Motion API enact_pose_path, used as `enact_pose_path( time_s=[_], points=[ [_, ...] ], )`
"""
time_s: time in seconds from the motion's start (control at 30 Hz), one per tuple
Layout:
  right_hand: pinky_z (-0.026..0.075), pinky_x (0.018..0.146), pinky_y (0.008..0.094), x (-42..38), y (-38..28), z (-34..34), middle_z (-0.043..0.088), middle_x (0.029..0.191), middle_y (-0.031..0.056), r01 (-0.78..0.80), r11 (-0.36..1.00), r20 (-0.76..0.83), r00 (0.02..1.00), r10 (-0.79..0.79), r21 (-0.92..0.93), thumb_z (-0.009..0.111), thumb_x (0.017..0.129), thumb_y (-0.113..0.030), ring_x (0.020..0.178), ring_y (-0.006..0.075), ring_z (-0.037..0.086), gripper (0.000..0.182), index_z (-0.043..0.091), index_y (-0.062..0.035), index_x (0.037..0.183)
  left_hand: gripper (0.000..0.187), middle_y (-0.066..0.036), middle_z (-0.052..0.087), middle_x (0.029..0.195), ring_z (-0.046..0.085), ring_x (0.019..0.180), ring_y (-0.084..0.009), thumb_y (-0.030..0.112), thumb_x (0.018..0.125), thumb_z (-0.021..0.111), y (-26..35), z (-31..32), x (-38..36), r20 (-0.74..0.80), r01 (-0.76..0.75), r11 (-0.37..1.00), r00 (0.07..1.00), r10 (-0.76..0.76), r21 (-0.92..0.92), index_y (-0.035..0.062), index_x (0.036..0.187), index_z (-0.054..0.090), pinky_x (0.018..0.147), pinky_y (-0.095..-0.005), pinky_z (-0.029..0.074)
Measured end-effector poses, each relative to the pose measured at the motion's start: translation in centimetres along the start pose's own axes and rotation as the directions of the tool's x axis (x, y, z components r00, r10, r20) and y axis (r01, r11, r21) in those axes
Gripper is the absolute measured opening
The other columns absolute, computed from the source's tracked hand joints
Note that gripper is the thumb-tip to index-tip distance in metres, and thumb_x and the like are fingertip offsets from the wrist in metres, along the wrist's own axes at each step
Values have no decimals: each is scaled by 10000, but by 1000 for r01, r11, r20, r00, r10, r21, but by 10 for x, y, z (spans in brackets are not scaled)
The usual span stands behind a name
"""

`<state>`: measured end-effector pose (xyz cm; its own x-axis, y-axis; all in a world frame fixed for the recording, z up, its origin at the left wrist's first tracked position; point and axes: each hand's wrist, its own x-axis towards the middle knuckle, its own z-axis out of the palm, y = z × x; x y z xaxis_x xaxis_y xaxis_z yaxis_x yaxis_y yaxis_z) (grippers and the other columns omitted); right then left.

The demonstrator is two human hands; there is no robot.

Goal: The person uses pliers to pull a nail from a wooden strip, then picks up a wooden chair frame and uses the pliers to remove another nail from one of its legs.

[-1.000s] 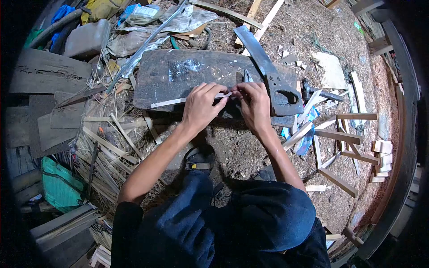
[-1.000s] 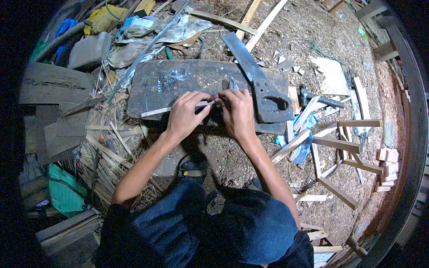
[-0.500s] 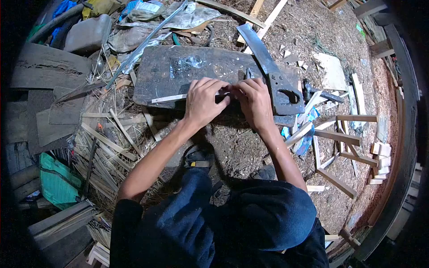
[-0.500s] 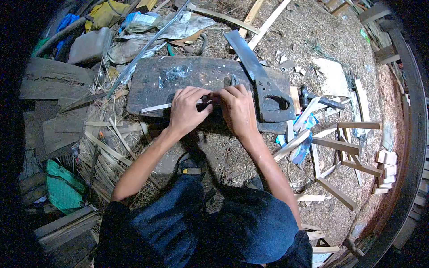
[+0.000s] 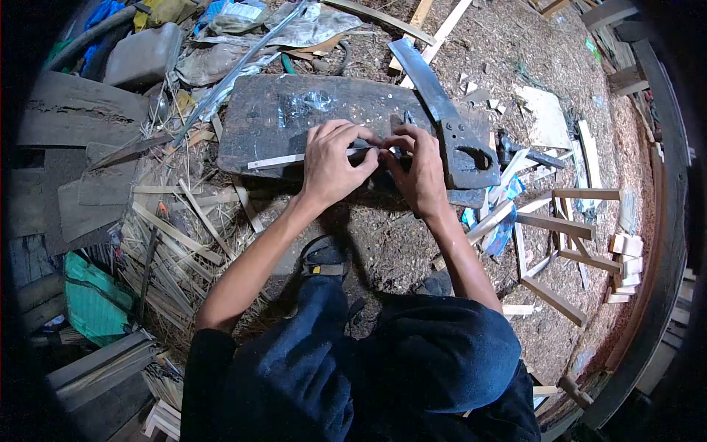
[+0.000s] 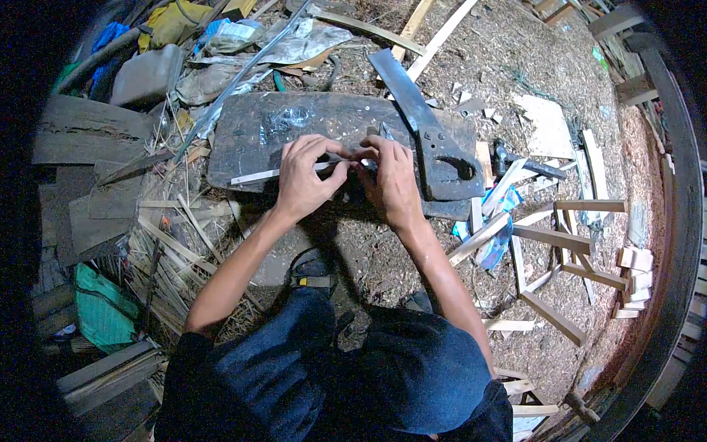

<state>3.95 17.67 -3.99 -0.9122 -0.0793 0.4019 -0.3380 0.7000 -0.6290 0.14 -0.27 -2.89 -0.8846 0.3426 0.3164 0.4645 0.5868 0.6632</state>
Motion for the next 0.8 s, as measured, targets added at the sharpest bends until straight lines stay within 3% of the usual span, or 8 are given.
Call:
enact_pose_path(
  time_s=[0.17, 0.27, 0.33, 0.37, 0.47, 0.63, 0.73, 0.8],
  points=[
    [439, 935, 422, 0, 4, -1, 726, 1069, 86, 5, 999, 3, 1000, -5, -39, 790, 815, -81, 1059, 320, 594, 525, 495, -30, 1247, 128, -6, 716, 969, 620, 1045, -221, 208, 801, 757, -2, 1, -1, -12, -31, 999, 999, 31, 14, 133, 899, 726, 936, -381, 389],
    [435, 923, 434, 3, -7, -15, 671, 1036, 104, 57, 997, -24, 998, -59, -44, 746, 837, -98, 1032, 323, 598, 457, 514, -68, 1230, 104, 9, 726, 965, 618, 1047, -209, 216, 816, 760, -2, 3, -3, -35, -30, 999, 999, 31, 26, 136, 877, 734, 939, -379, 386],
    [453, 906, 427, 0, -18, -30, 651, 1066, 115, -122, 967, 66, 988, 139, -223, 757, 844, -155, 1017, 338, 598, 468, 517, -78, 1238, 88, 16, 721, 937, 619, 1024, -200, 220, 818, 759, -1, 4, -4, -64, -54, 998, 996, 56, 25, 144, 854, 730, 933, -382, 387],
    [482, 867, 427, -2, -23, -37, 623, 1120, 147, -115, 920, 108, 980, 167, -375, 784, 825, -206, 1004, 352, 600, 527, 514, -73, 1258, 79, 23, 716, 909, 620, 1002, -191, 224, 820, 759, -1, 5, -4, -92, -80, 996, 992, 82, 26, 152, 831, 727, 926, -385, 388],
    [505, 860, 444, -10, -37, -48, 611, 1112, 173, -181, 854, 188, 933, 305, -488, 813, 796, -221, 1033, 363, 610, 589, 510, -67, 1276, 85, 32, 715, 897, 621, 993, -186, 226, 802, 779, -2, 9, -5, -119, -93, 995, 988, 96, 28, 160, 822, 730, 918, -383, 388],
    [533, 816, 479, -11, -42, -51, 597, 1117, 221, -293, 867, 249, 876, 412, -404, 817, 776, -202, 993, 423, 641, 704, 437, -57, 1351, 89, 32, 714, 886, 623, 994, -182, 236, 792, 791, -1, 10, -5, -123, -94, 996, 988, 95, 13, 170, 814, 735, 918, -382, 386],
    [522, 839, 502, -14, -32, -44, 598, 1112, 244, -319, 873, 213, 885, 413, -369, 797, 753, -163, 989, 437, 636, 745, 404, -46, 1374, 92, 36, 719, 902, 628, 1011, -181, 231, 783, 801, 1, 9, -6, -117, -97, 995, 988, 99, 22, 172, 818, 740, 928, -382, 392],
    [515, 864, 497, -14, -28, -41, 588, 1097, 294, -326, 896, 138, 915, 379, -302, 727, 744, -134, 964, 462, 629, 704, 400, 18, 1349, 93, 40, 725, 919, 631, 1025, -183, 222, 777, 806, 0, 9, -6, -110, -95, 995, 989, 98, 34, 173, 824, 744, 937, -380, 399]
  ],
)
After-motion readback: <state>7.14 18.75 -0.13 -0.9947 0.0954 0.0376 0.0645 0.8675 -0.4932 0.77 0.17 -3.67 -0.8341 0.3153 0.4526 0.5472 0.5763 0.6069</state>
